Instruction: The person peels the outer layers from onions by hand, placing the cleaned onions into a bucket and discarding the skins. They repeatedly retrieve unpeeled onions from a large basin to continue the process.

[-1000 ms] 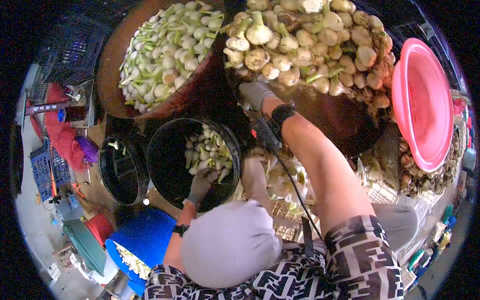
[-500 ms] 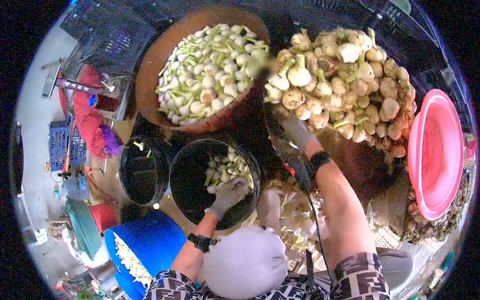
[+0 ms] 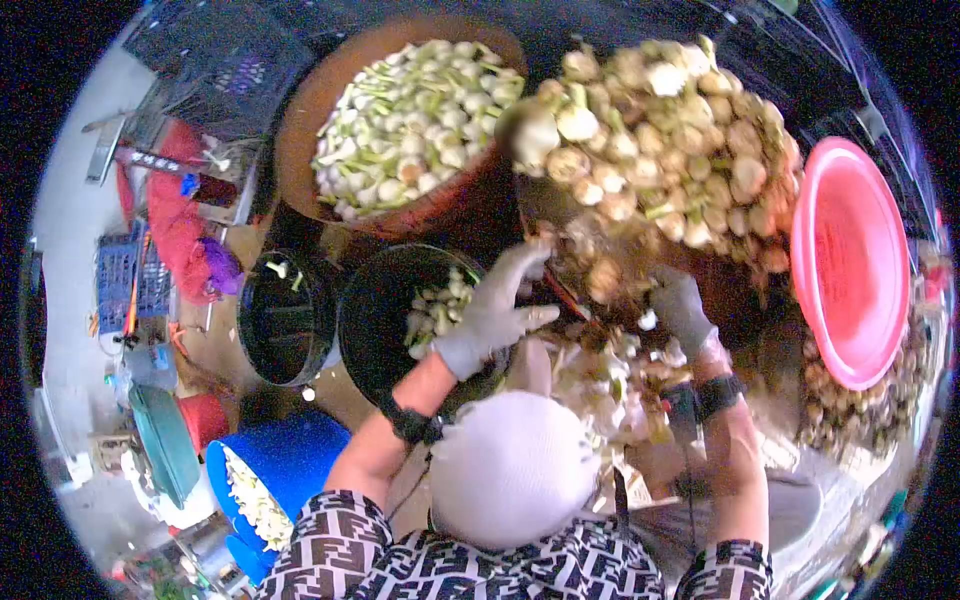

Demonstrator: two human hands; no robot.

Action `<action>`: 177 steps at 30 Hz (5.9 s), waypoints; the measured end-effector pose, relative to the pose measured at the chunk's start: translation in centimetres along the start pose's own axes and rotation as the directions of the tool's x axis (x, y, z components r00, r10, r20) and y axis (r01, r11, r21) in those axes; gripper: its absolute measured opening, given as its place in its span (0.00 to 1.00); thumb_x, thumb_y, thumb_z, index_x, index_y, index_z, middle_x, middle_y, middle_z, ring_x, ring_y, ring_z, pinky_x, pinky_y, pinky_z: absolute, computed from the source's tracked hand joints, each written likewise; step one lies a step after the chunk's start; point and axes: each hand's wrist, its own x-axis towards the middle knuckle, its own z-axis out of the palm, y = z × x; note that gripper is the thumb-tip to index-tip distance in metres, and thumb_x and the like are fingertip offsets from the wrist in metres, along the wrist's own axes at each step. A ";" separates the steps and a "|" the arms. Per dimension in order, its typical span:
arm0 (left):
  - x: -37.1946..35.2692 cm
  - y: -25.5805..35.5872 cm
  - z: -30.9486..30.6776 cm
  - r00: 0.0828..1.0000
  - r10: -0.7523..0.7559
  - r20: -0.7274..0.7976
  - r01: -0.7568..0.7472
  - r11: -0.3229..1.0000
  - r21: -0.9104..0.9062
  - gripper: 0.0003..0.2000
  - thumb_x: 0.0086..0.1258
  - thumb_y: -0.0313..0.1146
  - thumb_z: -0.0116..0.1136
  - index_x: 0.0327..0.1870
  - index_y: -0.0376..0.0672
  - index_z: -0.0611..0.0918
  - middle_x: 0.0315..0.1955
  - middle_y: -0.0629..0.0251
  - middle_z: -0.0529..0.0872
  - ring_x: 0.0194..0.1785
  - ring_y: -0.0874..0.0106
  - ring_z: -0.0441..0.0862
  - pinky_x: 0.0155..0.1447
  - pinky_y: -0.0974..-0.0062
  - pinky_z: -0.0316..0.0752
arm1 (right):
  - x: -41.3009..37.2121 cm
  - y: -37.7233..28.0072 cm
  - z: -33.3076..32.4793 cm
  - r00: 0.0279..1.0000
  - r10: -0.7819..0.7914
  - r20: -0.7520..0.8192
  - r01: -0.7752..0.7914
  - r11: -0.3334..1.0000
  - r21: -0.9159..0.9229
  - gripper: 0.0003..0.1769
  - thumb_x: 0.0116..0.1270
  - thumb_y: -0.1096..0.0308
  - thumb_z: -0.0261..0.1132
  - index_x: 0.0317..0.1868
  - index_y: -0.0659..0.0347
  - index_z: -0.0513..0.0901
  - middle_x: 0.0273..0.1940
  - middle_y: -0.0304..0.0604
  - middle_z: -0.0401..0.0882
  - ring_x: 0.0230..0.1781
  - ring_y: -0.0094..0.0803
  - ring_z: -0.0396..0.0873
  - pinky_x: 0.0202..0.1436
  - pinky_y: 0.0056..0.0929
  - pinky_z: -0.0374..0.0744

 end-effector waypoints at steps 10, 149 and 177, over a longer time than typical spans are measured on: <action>2.4 1.6 4.7 0.996 0.077 0.041 -0.078 0.997 -0.001 0.39 0.40 0.33 0.74 0.57 0.41 0.66 0.54 0.58 0.70 0.57 0.66 0.69 0.62 0.73 0.63 | -5.8 -3.3 1.2 0.997 -0.077 0.006 0.052 0.721 0.691 0.16 0.64 0.72 0.54 0.51 0.66 0.71 0.39 0.42 0.78 0.34 0.27 0.78 0.35 0.24 0.79; 3.7 -0.1 5.0 0.988 0.117 0.104 -0.139 0.962 0.235 0.34 0.47 0.33 0.68 0.58 0.43 0.65 0.55 0.54 0.68 0.58 0.54 0.66 0.60 0.66 0.64 | -3.1 -4.3 1.2 0.978 -0.087 0.188 -0.083 0.668 0.740 0.15 0.64 0.60 0.58 0.43 0.62 0.78 0.33 0.36 0.77 0.31 0.24 0.74 0.37 0.24 0.75; 2.2 0.6 3.7 0.799 -0.524 0.297 0.583 0.550 -0.599 0.23 0.70 0.53 0.39 0.43 0.41 0.78 0.32 0.72 0.78 0.33 0.83 0.71 0.34 0.85 0.69 | -3.6 -3.0 5.3 0.973 -0.121 -0.196 0.166 0.958 0.235 0.13 0.51 0.70 0.64 0.40 0.63 0.80 0.31 0.41 0.79 0.29 0.34 0.78 0.37 0.31 0.76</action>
